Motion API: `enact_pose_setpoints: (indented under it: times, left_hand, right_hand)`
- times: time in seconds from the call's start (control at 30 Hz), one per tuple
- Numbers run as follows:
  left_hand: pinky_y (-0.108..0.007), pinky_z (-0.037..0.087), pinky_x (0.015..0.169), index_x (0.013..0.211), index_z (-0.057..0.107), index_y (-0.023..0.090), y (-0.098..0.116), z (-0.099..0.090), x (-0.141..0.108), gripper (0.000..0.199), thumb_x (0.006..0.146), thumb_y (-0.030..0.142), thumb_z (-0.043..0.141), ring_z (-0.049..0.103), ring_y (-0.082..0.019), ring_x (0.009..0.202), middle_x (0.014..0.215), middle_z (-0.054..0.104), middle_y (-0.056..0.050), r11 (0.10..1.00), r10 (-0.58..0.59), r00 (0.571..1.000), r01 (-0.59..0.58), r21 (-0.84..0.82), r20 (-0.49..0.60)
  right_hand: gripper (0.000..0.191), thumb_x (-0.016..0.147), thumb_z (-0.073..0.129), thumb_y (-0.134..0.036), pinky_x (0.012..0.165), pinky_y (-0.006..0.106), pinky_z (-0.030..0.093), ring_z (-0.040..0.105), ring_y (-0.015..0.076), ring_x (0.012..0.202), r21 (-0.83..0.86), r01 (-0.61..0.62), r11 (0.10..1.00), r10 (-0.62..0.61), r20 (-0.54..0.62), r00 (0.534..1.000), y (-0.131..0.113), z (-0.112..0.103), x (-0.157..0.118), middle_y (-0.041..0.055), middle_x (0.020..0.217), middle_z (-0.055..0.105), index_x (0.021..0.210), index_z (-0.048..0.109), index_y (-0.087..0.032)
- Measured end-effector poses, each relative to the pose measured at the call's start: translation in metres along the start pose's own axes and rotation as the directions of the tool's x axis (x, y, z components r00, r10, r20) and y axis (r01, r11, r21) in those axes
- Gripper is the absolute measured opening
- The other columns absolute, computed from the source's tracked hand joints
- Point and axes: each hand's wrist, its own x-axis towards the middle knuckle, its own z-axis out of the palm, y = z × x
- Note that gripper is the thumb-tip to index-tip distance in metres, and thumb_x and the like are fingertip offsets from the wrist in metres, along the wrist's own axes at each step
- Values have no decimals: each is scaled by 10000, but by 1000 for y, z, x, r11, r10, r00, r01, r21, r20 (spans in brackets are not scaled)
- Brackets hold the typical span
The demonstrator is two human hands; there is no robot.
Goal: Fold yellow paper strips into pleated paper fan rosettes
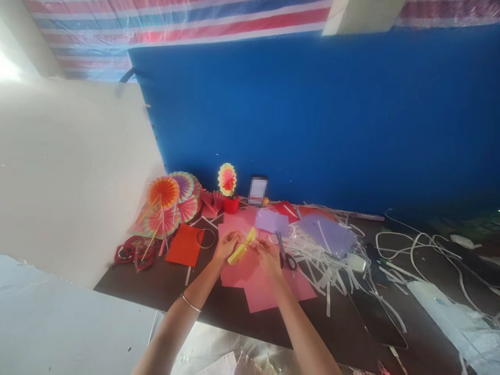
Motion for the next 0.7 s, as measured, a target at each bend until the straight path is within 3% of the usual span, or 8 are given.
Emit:
enact_pose_setpoints:
  times: [0.33,0.47,0.53,0.7]
  left_hand:
    - [-232,400,526,739,608,161,-4,-9,4,363,554,437,754,495,-73,496,610,606,13,1000,-19,1000,19,2,-15]
    - [-251,435,605,772,640,151,18,-13,-1,324,611,418,728,604,-127,627,752,687,-50,991,-3,995,-11,137,95]
    - [-269,441,627,824,663,148,32,-11,-3,297,657,390,703,638,-174,711,822,706,-86,965,21,984,-66,255,177]
    - [-298,461,728,893,674,154,44,4,-6,264,715,349,659,650,-209,836,878,713,-90,938,11,948,-120,325,317]
  right_hand:
    - [231,607,742,-373,769,376,497,628,180,690,-66,-21,998,22,18,1000,1,-8,-2,8,694,657,742,650,-210]
    - [233,614,732,-378,753,392,489,624,210,728,-163,35,986,-30,32,999,-16,-9,-7,23,736,665,760,653,-213]
    - [226,626,720,-354,738,366,471,605,200,737,-324,161,932,-153,48,987,-29,-7,-8,21,776,664,802,659,-227]
    - [218,677,667,-301,708,333,431,569,181,736,-516,283,808,-243,146,959,-52,5,-5,24,819,656,883,662,-229]
